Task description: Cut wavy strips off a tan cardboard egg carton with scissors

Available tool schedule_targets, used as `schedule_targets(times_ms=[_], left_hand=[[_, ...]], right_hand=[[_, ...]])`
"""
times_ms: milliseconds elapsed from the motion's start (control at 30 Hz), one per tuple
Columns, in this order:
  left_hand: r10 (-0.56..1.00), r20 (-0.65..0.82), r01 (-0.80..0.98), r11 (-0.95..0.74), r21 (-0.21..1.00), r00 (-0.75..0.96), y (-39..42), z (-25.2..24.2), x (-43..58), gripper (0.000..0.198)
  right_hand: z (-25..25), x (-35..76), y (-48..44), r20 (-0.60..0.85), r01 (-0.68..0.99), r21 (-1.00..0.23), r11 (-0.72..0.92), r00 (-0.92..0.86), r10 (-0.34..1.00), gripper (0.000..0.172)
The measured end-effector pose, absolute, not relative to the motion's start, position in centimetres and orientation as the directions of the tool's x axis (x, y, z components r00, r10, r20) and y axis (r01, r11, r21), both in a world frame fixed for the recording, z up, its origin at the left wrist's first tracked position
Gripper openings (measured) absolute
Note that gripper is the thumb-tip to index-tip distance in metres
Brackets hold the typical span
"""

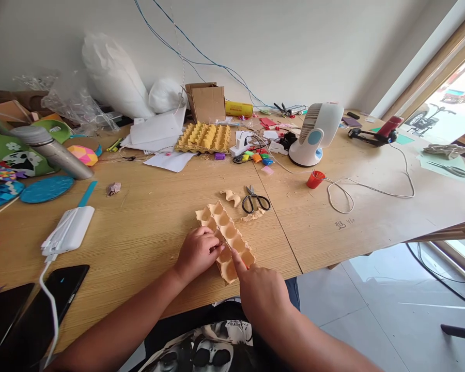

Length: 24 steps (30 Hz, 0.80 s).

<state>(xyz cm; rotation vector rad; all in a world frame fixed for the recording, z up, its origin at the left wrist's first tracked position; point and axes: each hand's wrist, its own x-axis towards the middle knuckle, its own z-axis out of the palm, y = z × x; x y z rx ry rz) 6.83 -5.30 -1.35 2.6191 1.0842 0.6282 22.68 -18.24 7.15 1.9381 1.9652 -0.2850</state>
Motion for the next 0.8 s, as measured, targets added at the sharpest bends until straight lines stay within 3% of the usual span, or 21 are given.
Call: schedule_targets(times_ms=[800], left_hand=[[0.729, 0.302, 0.618, -0.683, 0.389, 0.615, -5.5, -1.1, 6.8, 0.025]], right_hand=[[7.6, 23.5, -19.3, -0.402, 0.988, 0.134, 0.074, -0.014, 0.916, 0.086]])
